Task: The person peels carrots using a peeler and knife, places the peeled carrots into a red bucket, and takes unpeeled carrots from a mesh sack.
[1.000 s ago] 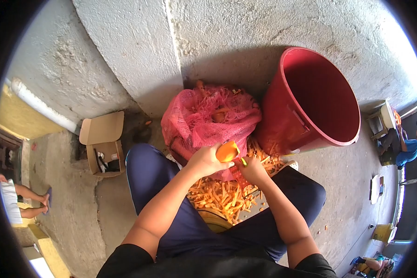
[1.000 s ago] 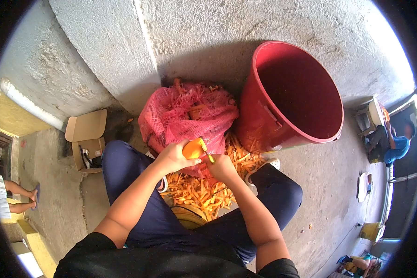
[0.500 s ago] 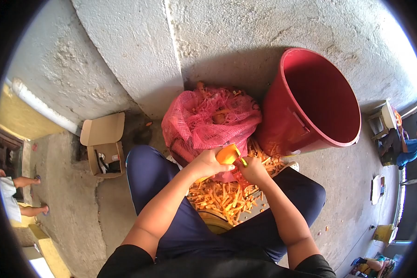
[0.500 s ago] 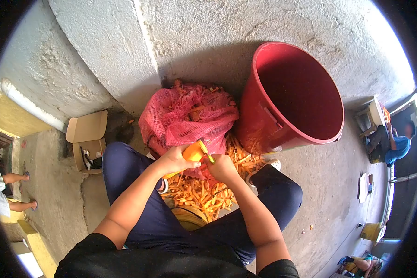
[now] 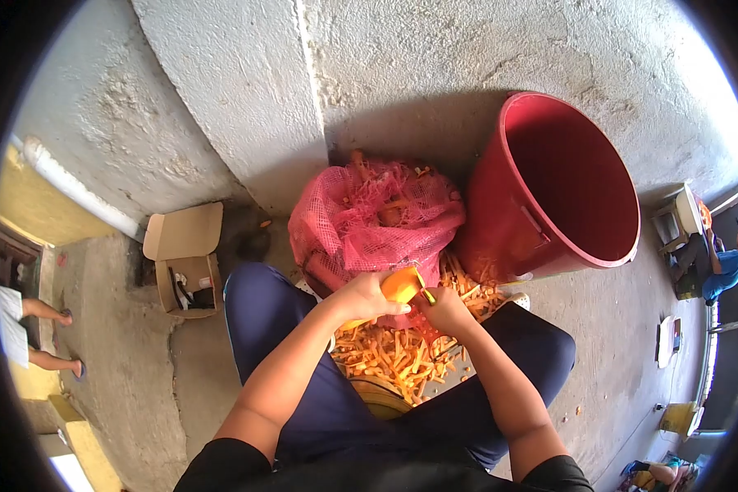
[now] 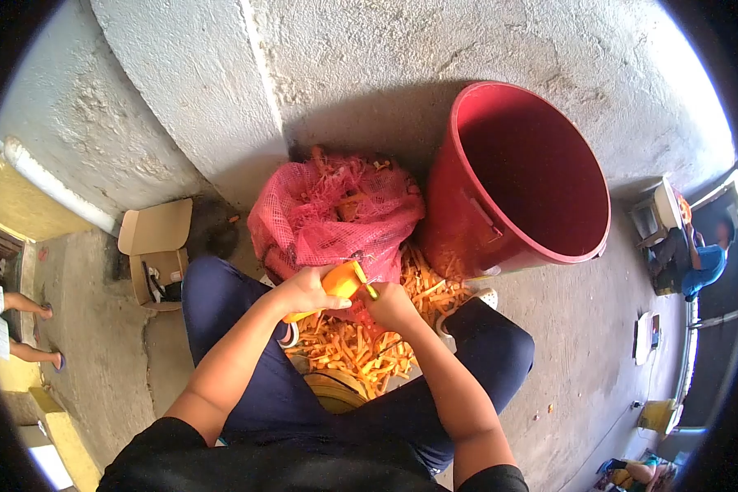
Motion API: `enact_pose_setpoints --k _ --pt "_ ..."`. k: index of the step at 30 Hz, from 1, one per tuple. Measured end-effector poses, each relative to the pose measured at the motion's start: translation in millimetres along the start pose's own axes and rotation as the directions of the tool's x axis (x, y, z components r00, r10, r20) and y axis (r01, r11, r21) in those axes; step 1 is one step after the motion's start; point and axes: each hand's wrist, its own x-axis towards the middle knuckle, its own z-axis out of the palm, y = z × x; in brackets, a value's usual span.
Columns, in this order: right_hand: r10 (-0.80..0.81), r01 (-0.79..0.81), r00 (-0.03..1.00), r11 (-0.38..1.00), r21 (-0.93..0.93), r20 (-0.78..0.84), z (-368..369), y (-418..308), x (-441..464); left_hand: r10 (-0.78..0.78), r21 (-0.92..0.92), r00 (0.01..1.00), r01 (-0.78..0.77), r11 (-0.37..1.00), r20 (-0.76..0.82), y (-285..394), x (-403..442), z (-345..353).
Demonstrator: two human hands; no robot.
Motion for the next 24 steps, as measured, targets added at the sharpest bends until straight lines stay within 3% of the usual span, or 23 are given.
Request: enact_pose_setpoints --k 4,7,8,10,13,16,19,22,24 --pt "0.029 -0.029 0.997 1.0 -0.008 0.066 -2 -2 1 -0.072 -0.27 0.982 0.117 0.956 0.174 -10 3 -3" --pt "0.043 -0.042 0.997 0.999 -0.02 0.058 0 0 1 -0.08 -0.117 0.994 0.089 0.989 0.077 -9 2 1" --pt "0.048 -0.047 0.998 0.999 -0.025 0.049 0 0 2 -0.051 0.059 0.999 0.05 0.997 0.012 -8 2 1" --pt "0.061 -0.06 0.996 0.998 -0.023 0.058 8 5 4 0.039 0.404 0.995 0.003 0.915 -0.095 -5 0 0" --pt "0.099 -0.097 0.993 0.995 -0.022 0.061 29 29 14 -0.003 0.617 0.989 0.093 0.782 -0.145 19 -8 1" --pt "0.123 -0.12 0.987 0.992 -0.041 0.102 20 18 12 0.008 0.494 0.996 0.036 0.869 -0.087 5 -4 -3" --pt "0.104 -0.102 0.99 0.994 -0.032 0.095 12 11 11 0.154 0.305 0.985 -0.124 0.944 -0.074 -5 2 -5" --pt "0.093 -0.09 0.993 0.995 -0.041 0.068 11 11 11 0.189 0.396 0.971 -0.118 0.911 -0.146 -4 -1 0" --pt "0.097 -0.094 0.994 0.994 -0.056 0.057 12 13 13 0.206 0.57 0.966 -0.081 0.818 -0.159 3 -2 0"
